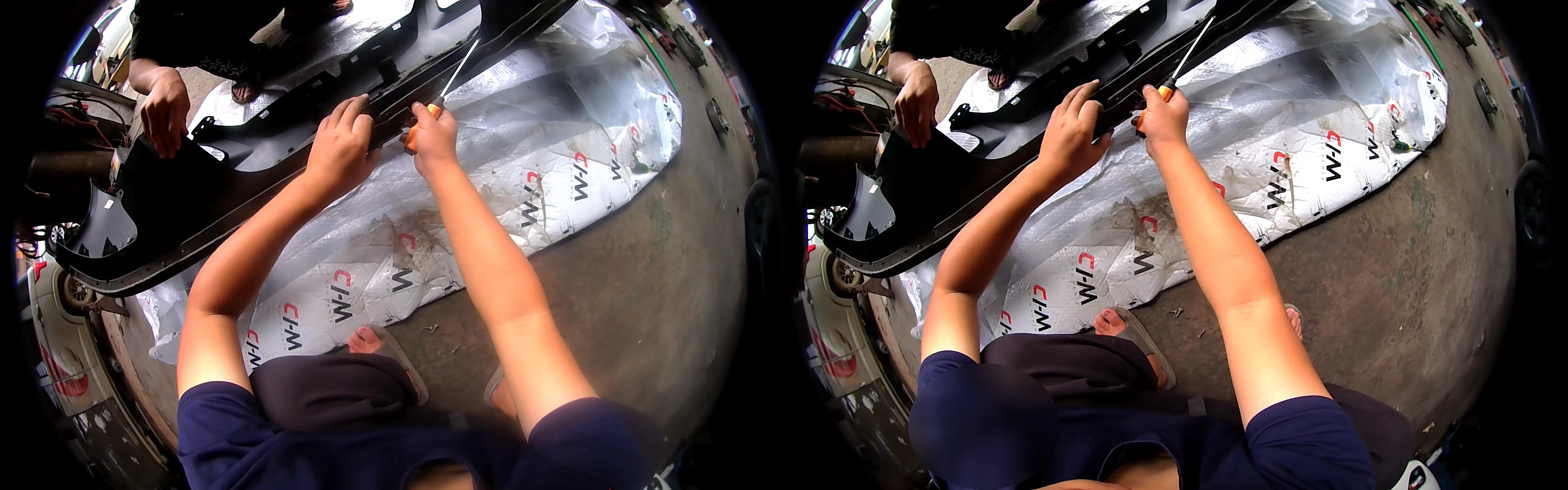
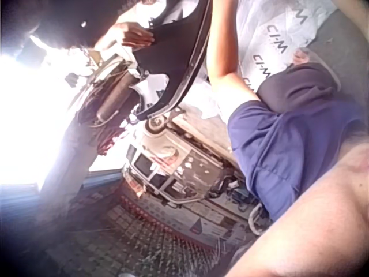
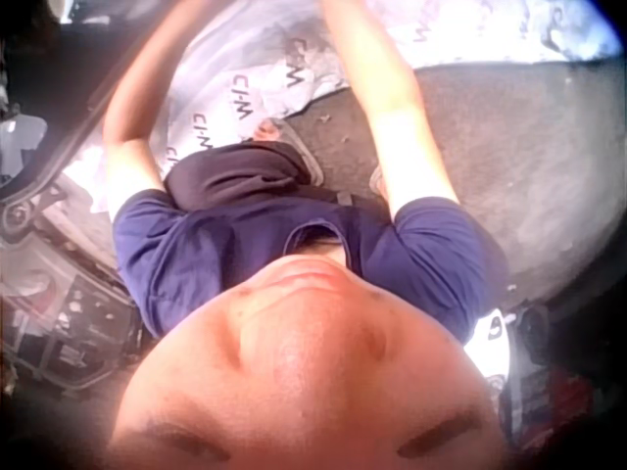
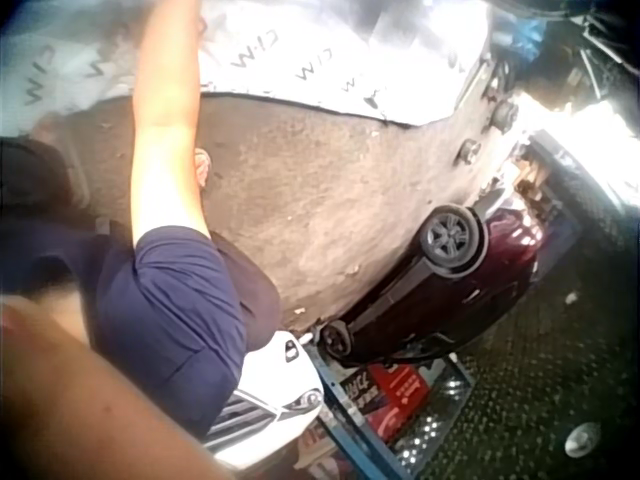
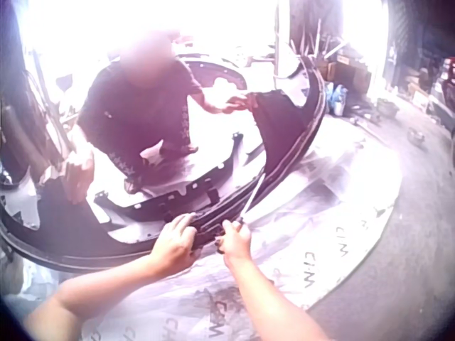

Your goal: The person uses a screwdriver to secure a grille onto a car bumper. They repeatedly tighten screws along the edge of the grille while another person holds the bumper steady.

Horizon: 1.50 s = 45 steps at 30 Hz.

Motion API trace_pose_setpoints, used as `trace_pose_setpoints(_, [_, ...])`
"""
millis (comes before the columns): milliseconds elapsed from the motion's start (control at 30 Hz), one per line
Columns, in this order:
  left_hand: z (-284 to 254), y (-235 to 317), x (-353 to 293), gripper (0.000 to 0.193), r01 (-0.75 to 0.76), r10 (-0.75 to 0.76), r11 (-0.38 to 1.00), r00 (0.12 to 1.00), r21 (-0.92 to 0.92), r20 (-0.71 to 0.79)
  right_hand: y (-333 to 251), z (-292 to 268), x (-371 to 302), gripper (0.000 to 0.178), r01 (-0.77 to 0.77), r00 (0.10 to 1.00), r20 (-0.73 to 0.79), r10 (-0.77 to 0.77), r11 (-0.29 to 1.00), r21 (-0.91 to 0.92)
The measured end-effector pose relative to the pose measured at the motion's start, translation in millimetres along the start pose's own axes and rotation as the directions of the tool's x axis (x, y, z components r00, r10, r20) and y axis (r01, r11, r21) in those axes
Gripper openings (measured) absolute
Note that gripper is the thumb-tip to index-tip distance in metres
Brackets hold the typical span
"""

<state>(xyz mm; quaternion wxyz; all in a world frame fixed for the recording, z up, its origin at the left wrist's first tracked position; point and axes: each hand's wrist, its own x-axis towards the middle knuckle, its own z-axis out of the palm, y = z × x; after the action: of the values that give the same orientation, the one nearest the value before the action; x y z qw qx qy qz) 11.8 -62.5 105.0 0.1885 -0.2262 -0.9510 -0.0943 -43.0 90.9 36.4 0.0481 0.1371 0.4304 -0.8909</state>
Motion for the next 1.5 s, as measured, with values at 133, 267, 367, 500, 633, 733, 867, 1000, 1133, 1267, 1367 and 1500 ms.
trace_pose_setpoints(133, [1, -1, 1, 0.043, 0.005, -0.004, 0.999, 1.000, -0.032, 0.027, -5, 1, -2, 0.015, -0.020, 1.000, 0.013, 0.020, 1.000, -0.020])
trace_pose_setpoints(267, [0, -3, 2, 0.043, 0.030, -0.023, 0.994, 0.998, -0.108, 0.064, -11, 0, -2, 0.014, -0.057, 0.997, 0.047, 0.059, 0.998, -0.037])
trace_pose_setpoints(367, [-5, -3, 5, 0.043, 0.042, -0.029, 0.986, 0.996, -0.159, 0.084, -21, -12, 2, 0.021, -0.165, 0.971, 0.170, 0.168, 0.986, -0.033])
trace_pose_setpoints(500, [-8, 0, 8, 0.041, 0.087, -0.063, 0.977, 0.990, -0.195, 0.124, -26, -17, 6, 0.025, -0.276, 0.929, 0.243, 0.279, 0.960, -0.050])
trace_pose_setpoints(633, [-14, -2, 14, 0.039, 0.214, -0.143, 0.937, 0.955, -0.274, 0.258, -27, -12, 7, 0.024, -0.264, 0.944, 0.175, 0.280, 0.958, -0.107])
trace_pose_setpoints(733, [-12, -2, 11, 0.036, 0.105, -0.063, 0.966, 0.982, -0.237, 0.180, -26, -7, 1, 0.023, -0.217, 0.962, 0.136, 0.236, 0.966, -0.142])
trace_pose_setpoints(867, [-12, -3, 15, 0.036, 0.101, -0.048, 0.964, 0.976, -0.244, 0.211, -26, -8, 2, 0.024, -0.196, 0.970, 0.118, 0.212, 0.971, -0.135])
trace_pose_setpoints(1000, [-14, -7, 14, 0.037, 0.106, -0.046, 0.966, 0.968, -0.236, 0.246, -19, -9, 3, 0.026, -0.153, 0.975, 0.139, 0.174, 0.977, -0.149])
trace_pose_setpoints(1133, [-16, 9, 12, 0.036, -0.107, 0.132, 0.988, 0.960, -0.113, 0.247, -8, -14, 12, 0.023, -0.061, 0.990, 0.124, 0.071, 0.994, -0.087])
trace_pose_setpoints(1267, [-23, 0, 9, 0.037, 0.060, -0.008, 0.983, 0.958, -0.173, 0.288, -11, -14, 6, 0.028, -0.159, 0.978, 0.110, 0.176, 0.976, -0.152])
trace_pose_setpoints(1367, [-24, 3, 2, 0.045, -0.019, 0.041, 0.995, 0.972, -0.097, 0.231, -18, -18, -1, 0.030, -0.197, 0.968, 0.109, 0.224, 0.956, -0.218])
trace_pose_setpoints(1500, [-24, -3, -2, 0.050, 0.001, 0.007, 0.999, 0.982, -0.043, 0.188, -20, -33, -8, 0.026, -0.179, 0.975, 0.071, 0.210, 0.933, -0.312])
